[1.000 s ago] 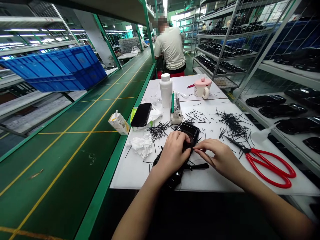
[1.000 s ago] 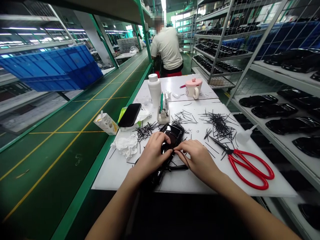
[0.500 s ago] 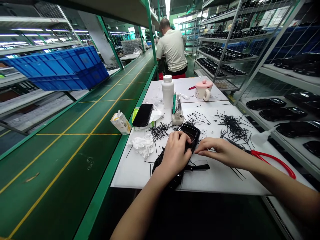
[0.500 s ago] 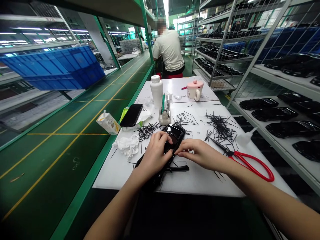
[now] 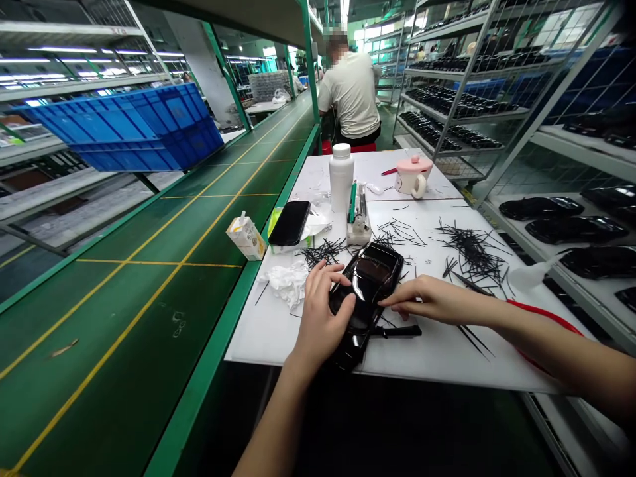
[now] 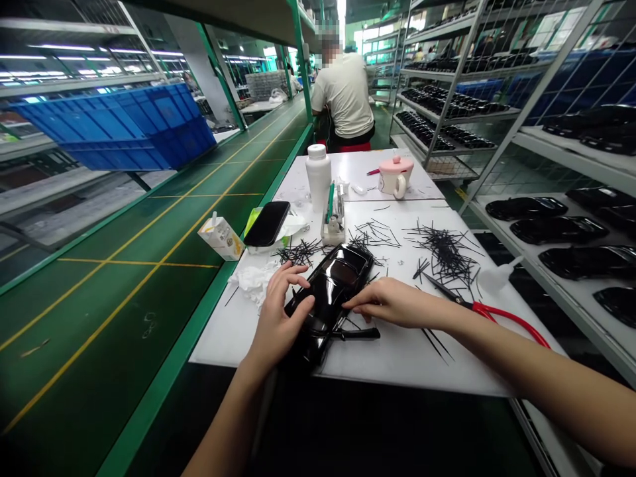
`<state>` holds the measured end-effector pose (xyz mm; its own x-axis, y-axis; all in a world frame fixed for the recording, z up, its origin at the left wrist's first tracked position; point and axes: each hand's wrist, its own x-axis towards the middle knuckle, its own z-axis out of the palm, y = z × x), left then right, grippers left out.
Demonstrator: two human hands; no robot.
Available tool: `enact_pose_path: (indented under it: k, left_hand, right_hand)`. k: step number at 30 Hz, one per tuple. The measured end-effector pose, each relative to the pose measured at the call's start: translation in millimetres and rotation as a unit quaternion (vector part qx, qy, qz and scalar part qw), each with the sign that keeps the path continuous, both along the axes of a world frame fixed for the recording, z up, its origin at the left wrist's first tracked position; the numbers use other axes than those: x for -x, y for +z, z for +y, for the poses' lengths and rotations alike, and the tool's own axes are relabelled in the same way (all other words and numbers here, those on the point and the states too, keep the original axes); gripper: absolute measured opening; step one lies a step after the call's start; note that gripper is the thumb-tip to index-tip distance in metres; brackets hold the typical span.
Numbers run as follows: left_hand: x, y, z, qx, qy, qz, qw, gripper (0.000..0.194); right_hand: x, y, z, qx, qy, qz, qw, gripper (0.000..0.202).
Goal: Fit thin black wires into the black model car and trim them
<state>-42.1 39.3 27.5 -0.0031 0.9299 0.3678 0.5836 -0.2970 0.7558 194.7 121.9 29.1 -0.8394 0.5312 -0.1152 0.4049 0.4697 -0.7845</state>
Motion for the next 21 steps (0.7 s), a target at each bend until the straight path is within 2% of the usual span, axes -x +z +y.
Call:
enact_pose_path:
  k: [4,13,21]
  left_hand:
    - [2.3,-6.9,-4.4,-0.007,0.023,-0.039,0.999,0.008]
    - [2.6,-4.9,-5.7,0.01,0.021,-0.054,0.998,0.009]
    - [2.6,-5.6,-4.4,0.018,0.016,-0.065,0.998,0.01]
  right_hand:
    - [-0.1,-0.9,-4.4,0.006,0.007,-0.012,1.0,0.039]
    - [0.5,-9.7,-12.0,0.028,-0.011,-0.017,0.999,0.039]
    - [-15.8,-14.4,-25.4,0.032,-0.084,0.003,0.996,0.036]
